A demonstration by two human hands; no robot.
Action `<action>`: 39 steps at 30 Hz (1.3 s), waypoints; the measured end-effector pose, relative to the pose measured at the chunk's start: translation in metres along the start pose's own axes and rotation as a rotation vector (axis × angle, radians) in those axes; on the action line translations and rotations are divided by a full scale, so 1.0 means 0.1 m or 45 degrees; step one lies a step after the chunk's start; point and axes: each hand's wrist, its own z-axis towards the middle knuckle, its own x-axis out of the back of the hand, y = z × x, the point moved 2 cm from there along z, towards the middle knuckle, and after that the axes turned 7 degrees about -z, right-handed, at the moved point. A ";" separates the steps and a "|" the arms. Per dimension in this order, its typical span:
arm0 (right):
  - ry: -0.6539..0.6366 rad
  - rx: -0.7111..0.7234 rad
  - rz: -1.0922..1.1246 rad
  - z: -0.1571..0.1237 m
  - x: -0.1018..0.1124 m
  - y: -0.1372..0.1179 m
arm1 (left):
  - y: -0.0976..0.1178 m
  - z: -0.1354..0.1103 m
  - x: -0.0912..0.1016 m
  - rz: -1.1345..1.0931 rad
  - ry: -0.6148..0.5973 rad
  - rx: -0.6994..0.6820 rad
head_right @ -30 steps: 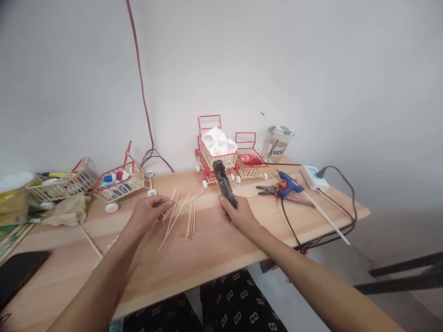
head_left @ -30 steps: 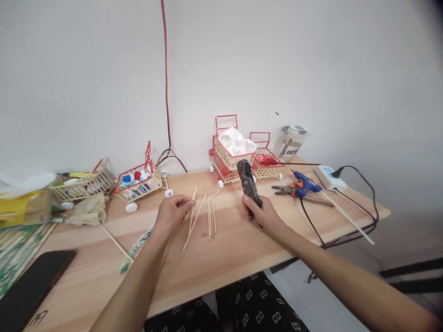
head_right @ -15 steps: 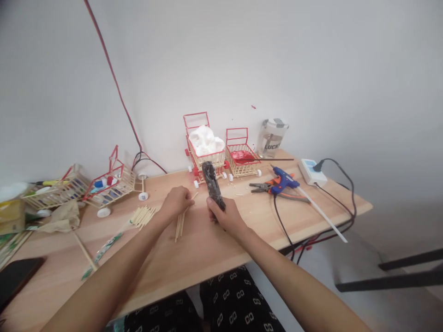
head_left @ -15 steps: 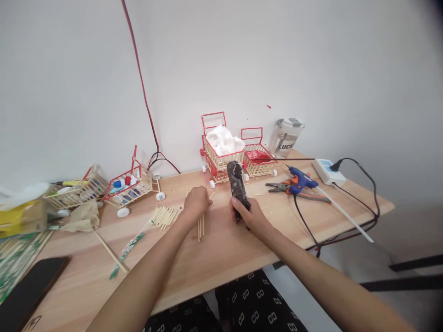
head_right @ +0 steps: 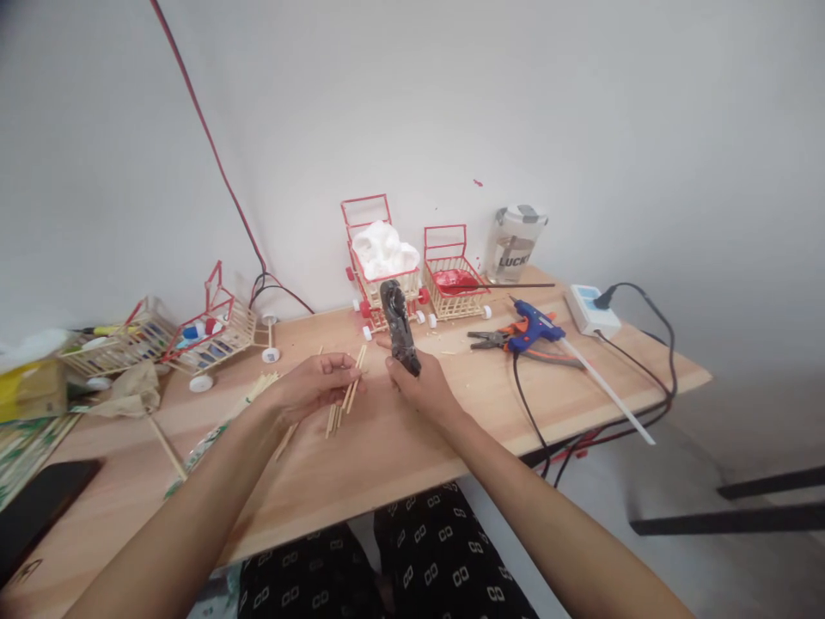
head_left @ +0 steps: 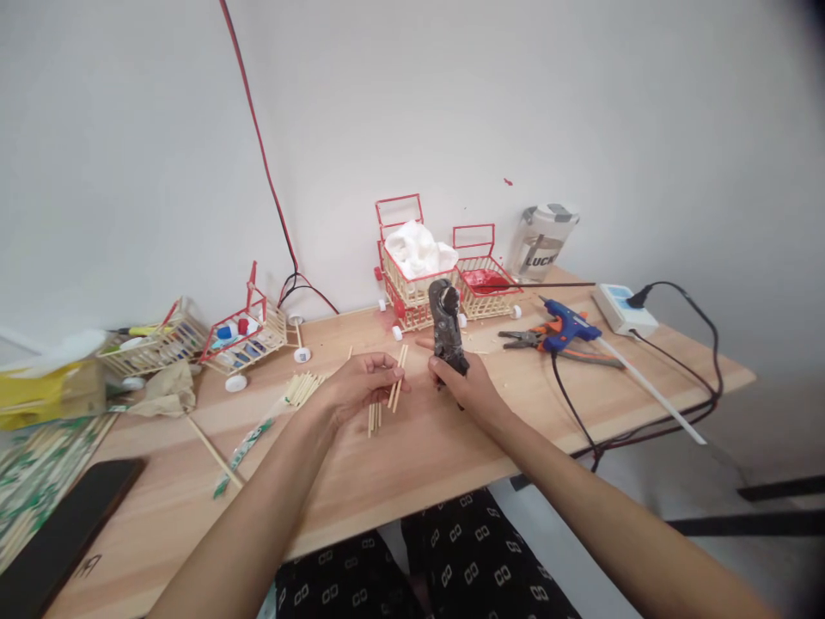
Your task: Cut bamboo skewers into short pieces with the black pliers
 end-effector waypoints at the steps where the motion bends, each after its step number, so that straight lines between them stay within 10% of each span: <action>1: -0.010 0.006 0.015 0.00 0.00 -0.02 | -0.02 -0.02 -0.04 -0.018 -0.007 -0.001; 30: -0.230 0.051 0.067 -0.07 0.01 -0.11 | -0.14 -0.10 -0.20 -0.058 0.116 -0.069; 39: -0.141 -0.027 0.137 -0.02 0.01 -0.07 | -0.11 -0.10 -0.27 0.302 0.186 -0.177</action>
